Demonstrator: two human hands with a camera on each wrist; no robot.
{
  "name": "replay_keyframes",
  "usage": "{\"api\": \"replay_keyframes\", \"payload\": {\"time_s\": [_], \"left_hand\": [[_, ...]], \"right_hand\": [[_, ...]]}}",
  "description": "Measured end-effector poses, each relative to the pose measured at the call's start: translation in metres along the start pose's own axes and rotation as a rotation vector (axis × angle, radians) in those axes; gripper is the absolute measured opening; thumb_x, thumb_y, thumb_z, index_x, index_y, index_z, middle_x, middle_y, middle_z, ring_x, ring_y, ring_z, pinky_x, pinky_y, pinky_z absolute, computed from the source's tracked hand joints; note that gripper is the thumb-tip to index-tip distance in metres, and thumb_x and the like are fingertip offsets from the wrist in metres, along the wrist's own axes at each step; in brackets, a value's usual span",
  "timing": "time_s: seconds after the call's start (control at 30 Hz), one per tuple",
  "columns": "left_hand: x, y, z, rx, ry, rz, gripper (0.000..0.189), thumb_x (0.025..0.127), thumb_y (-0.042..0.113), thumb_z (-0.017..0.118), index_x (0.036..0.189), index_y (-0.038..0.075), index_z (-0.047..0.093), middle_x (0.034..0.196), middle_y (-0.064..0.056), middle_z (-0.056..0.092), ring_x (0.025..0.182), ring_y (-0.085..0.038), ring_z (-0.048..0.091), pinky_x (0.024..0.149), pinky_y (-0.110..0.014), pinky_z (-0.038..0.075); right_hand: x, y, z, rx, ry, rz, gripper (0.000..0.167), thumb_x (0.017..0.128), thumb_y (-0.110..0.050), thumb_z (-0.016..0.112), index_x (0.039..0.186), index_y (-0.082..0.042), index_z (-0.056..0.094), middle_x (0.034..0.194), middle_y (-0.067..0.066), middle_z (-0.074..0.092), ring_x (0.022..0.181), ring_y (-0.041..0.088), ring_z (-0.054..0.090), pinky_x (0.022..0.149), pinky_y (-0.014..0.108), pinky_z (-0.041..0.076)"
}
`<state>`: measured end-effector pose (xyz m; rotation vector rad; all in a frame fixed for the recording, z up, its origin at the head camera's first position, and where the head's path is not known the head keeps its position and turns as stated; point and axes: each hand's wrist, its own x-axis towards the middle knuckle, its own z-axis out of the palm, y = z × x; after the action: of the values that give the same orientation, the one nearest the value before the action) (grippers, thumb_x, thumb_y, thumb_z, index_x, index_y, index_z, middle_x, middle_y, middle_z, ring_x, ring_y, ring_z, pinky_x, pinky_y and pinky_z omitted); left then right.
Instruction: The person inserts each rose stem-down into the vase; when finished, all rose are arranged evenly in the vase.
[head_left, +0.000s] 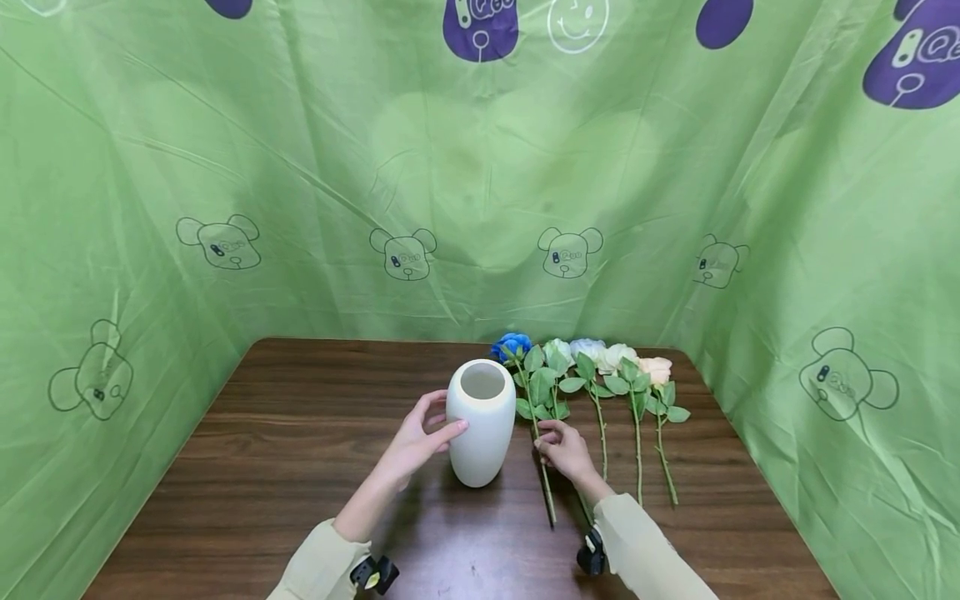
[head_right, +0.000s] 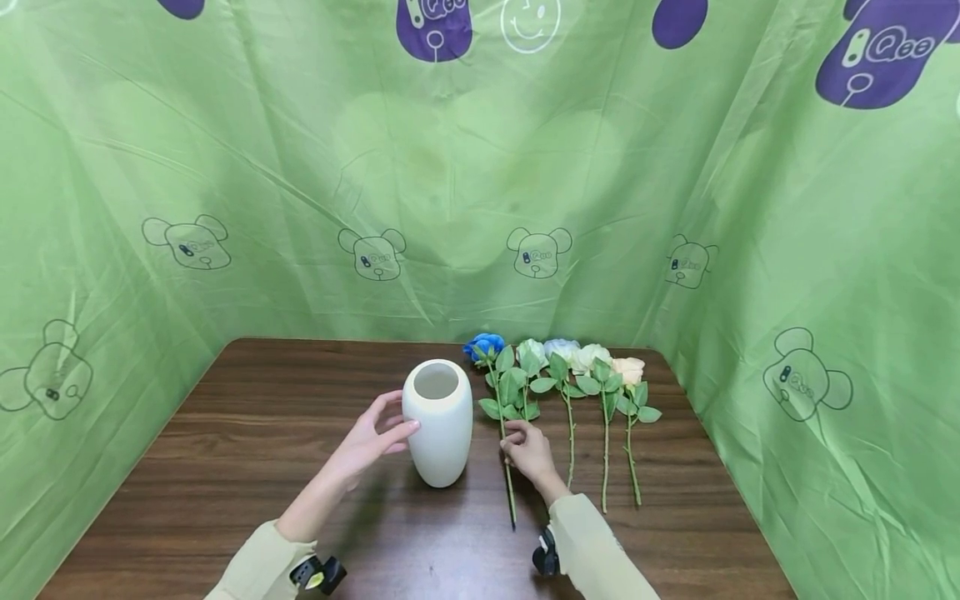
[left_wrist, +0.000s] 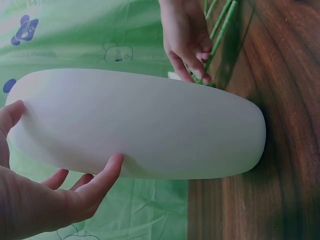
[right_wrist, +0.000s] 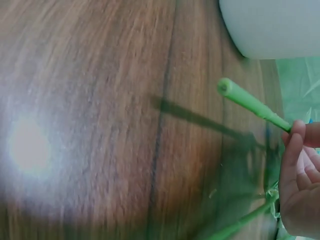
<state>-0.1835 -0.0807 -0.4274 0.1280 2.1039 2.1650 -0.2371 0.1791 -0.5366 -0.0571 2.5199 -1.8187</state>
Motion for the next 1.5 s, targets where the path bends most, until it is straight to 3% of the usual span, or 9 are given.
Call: {"api": "replay_keyframes", "payload": {"time_s": [0.27, 0.5, 0.63, 0.8, 1.13, 1.3, 1.5], "left_hand": [[0.001, -0.001, 0.000, -0.004, 0.001, 0.003, 0.056, 0.076, 0.017, 0.070, 0.124, 0.011, 0.042, 0.118, -0.014, 0.049, 0.110, -0.028, 0.044, 0.077, -0.046, 0.045], [-0.007, 0.014, 0.002, -0.008, -0.029, -0.008, 0.055, 0.079, 0.011, 0.066, 0.127, 0.005, 0.038, 0.122, -0.020, 0.044, 0.113, -0.033, 0.041, 0.080, -0.050, 0.042], [-0.001, 0.003, 0.000, -0.016, -0.026, -0.015, 0.056, 0.078, 0.014, 0.068, 0.126, 0.008, 0.040, 0.121, -0.017, 0.045, 0.114, -0.032, 0.040, 0.080, -0.048, 0.043], [0.001, -0.002, -0.001, -0.008, -0.023, 0.006, 0.056, 0.077, 0.018, 0.069, 0.125, 0.010, 0.041, 0.121, -0.016, 0.046, 0.113, -0.033, 0.040, 0.079, -0.047, 0.044], [0.001, -0.002, 0.000, 0.001, -0.021, 0.006, 0.057, 0.079, 0.018, 0.067, 0.127, 0.008, 0.038, 0.122, -0.018, 0.044, 0.113, -0.030, 0.041, 0.078, -0.047, 0.044], [0.001, -0.003, 0.000, -0.001, -0.025, 0.011, 0.058, 0.079, 0.017, 0.067, 0.128, 0.008, 0.037, 0.123, -0.019, 0.043, 0.114, -0.032, 0.039, 0.078, -0.047, 0.045], [0.000, -0.001, 0.000, 0.006, -0.019, 0.015, 0.057, 0.078, 0.019, 0.069, 0.126, 0.009, 0.040, 0.122, -0.017, 0.044, 0.113, -0.030, 0.042, 0.078, -0.046, 0.045]], "right_hand": [[-0.013, -0.031, -0.014, 0.126, 0.012, -0.005, 0.032, 0.077, 0.012, 0.057, 0.108, 0.016, 0.050, 0.080, 0.026, 0.057, 0.052, 0.019, 0.054, 0.046, 0.025, 0.047], [-0.013, -0.033, -0.026, 0.225, 0.041, -0.044, 0.033, 0.080, 0.009, 0.057, 0.112, 0.013, 0.049, 0.082, 0.021, 0.058, 0.053, 0.015, 0.055, 0.049, 0.024, 0.048], [-0.015, -0.039, -0.031, 0.240, 0.081, -0.084, 0.032, 0.081, 0.008, 0.056, 0.112, 0.011, 0.049, 0.080, 0.015, 0.058, 0.053, 0.014, 0.055, 0.051, 0.027, 0.050], [-0.018, -0.055, -0.041, 0.297, 0.086, -0.168, 0.033, 0.082, 0.008, 0.056, 0.113, 0.013, 0.045, 0.085, 0.025, 0.056, 0.054, 0.015, 0.057, 0.053, 0.029, 0.051], [-0.023, -0.106, -0.054, 0.342, 0.158, -0.318, 0.031, 0.081, 0.007, 0.057, 0.109, 0.014, 0.046, 0.082, 0.016, 0.059, 0.052, 0.014, 0.056, 0.052, 0.027, 0.051], [-0.025, -0.137, -0.053, 0.471, 0.162, -0.384, 0.028, 0.081, 0.009, 0.056, 0.107, 0.011, 0.047, 0.078, 0.008, 0.060, 0.050, 0.013, 0.055, 0.051, 0.025, 0.050], [-0.021, -0.173, -0.052, 0.629, 0.142, -0.445, 0.024, 0.082, 0.012, 0.052, 0.104, 0.005, 0.050, 0.079, 0.009, 0.059, 0.049, 0.014, 0.055, 0.052, 0.024, 0.049]]}}
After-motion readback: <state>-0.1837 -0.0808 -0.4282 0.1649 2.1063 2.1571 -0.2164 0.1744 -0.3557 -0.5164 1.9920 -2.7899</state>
